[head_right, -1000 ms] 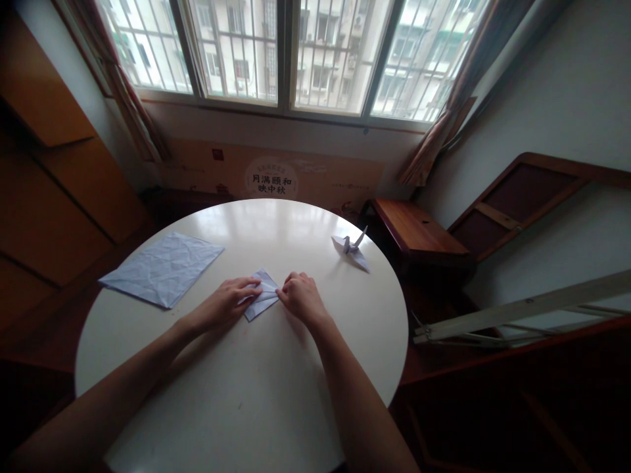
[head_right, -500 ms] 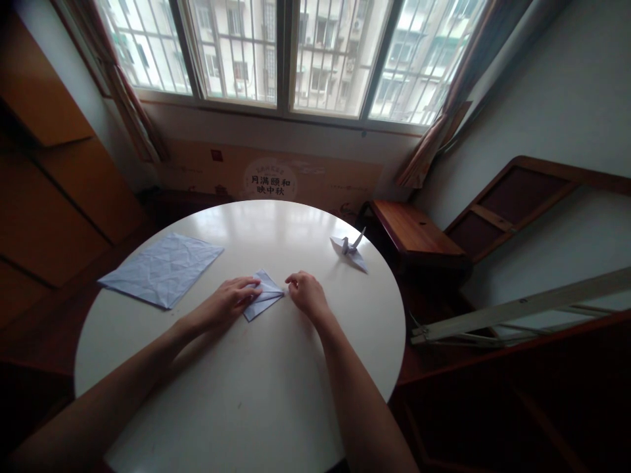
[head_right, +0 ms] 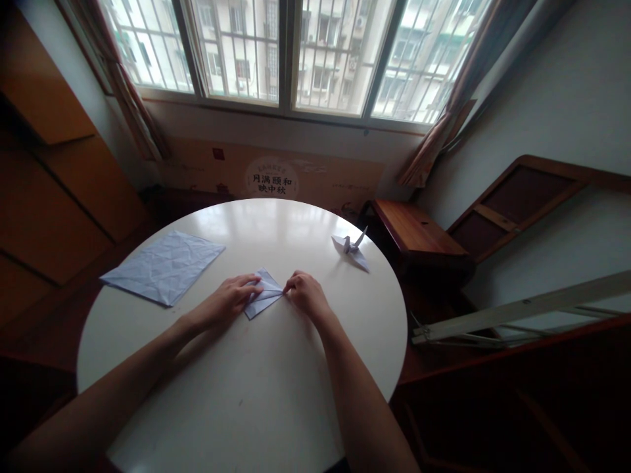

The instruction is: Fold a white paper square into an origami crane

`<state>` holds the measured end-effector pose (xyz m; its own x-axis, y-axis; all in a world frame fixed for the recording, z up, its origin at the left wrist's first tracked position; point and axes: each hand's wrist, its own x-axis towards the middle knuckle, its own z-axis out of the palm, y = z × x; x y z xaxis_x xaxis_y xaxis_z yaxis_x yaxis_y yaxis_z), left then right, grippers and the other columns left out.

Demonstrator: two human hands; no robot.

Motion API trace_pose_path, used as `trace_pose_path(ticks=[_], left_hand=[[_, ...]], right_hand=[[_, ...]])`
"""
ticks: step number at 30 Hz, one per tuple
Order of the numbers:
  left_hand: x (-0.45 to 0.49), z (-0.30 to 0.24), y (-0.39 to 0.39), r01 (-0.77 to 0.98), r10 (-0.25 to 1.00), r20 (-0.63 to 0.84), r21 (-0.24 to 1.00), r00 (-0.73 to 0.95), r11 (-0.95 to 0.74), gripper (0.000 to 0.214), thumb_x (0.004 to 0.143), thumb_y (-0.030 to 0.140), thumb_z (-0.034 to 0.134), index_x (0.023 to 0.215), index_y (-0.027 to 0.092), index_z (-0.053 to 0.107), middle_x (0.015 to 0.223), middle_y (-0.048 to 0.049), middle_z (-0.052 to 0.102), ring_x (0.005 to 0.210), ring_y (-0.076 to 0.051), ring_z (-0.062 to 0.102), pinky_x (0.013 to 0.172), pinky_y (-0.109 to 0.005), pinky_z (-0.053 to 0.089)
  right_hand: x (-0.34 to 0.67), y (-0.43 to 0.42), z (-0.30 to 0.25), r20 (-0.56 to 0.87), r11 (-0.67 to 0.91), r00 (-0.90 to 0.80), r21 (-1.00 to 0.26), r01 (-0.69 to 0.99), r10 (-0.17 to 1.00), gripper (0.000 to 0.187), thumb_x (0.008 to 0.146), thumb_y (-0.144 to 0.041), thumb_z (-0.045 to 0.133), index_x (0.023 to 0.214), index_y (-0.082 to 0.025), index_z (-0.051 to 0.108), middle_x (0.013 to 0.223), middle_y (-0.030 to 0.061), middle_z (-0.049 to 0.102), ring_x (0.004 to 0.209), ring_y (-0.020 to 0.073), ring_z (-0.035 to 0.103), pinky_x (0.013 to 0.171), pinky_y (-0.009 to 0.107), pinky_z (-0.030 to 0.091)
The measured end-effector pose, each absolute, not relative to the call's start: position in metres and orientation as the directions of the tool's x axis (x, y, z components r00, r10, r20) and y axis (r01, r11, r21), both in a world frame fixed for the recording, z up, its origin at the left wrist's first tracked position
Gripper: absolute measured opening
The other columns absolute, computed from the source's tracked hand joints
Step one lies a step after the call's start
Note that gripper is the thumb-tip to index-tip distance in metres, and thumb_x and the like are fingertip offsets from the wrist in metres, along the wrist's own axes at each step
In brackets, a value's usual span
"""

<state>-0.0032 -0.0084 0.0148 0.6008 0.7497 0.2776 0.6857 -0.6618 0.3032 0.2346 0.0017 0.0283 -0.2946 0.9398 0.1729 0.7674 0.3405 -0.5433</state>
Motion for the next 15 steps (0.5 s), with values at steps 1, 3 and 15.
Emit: trace_pose_path(ticks=[1,3,15], left_hand=[[-0.003,0.015,-0.008,0.692,0.755,0.271,0.304,0.597,-0.655,0.033,0.09,0.015,0.05,0.117,0.024,0.065,0.138,-0.0095,0.054,0.131,-0.025,0.047,0.106,-0.044,0.041],[-0.004,0.014,-0.008,0.704,0.767,0.251,0.304,0.59,-0.641,0.036,0.089,0.013,0.049,0.119,0.024,0.064,0.141,-0.0087,0.051,0.135,-0.026,0.041,0.107,-0.045,0.04],[-0.004,0.014,-0.009,0.804,0.85,0.255,0.287,0.46,-0.521,0.035,0.091,0.02,0.051,0.122,0.031,0.063,0.132,-0.0079,0.057,0.124,-0.026,0.05,0.106,-0.049,0.036]], right_hand=[[0.234,0.002,0.029,0.182,0.34,-0.288,-0.546,0.766,0.94,0.035,0.072,0.0,0.049,0.076,-0.021,0.077,0.089,0.0036,0.068,0.081,0.0156,0.063,0.078,0.024,0.046],[0.234,0.003,0.03,0.194,0.334,-0.272,-0.555,0.762,0.942,0.035,0.074,-0.001,0.048,0.078,-0.021,0.077,0.089,0.0041,0.068,0.08,0.0154,0.063,0.078,0.024,0.046],[0.223,-0.001,0.024,0.253,0.419,-0.337,-0.627,0.657,0.907,0.027,0.081,-0.007,0.054,0.091,-0.019,0.076,0.086,0.0042,0.065,0.072,0.0125,0.059,0.07,0.023,0.046]])
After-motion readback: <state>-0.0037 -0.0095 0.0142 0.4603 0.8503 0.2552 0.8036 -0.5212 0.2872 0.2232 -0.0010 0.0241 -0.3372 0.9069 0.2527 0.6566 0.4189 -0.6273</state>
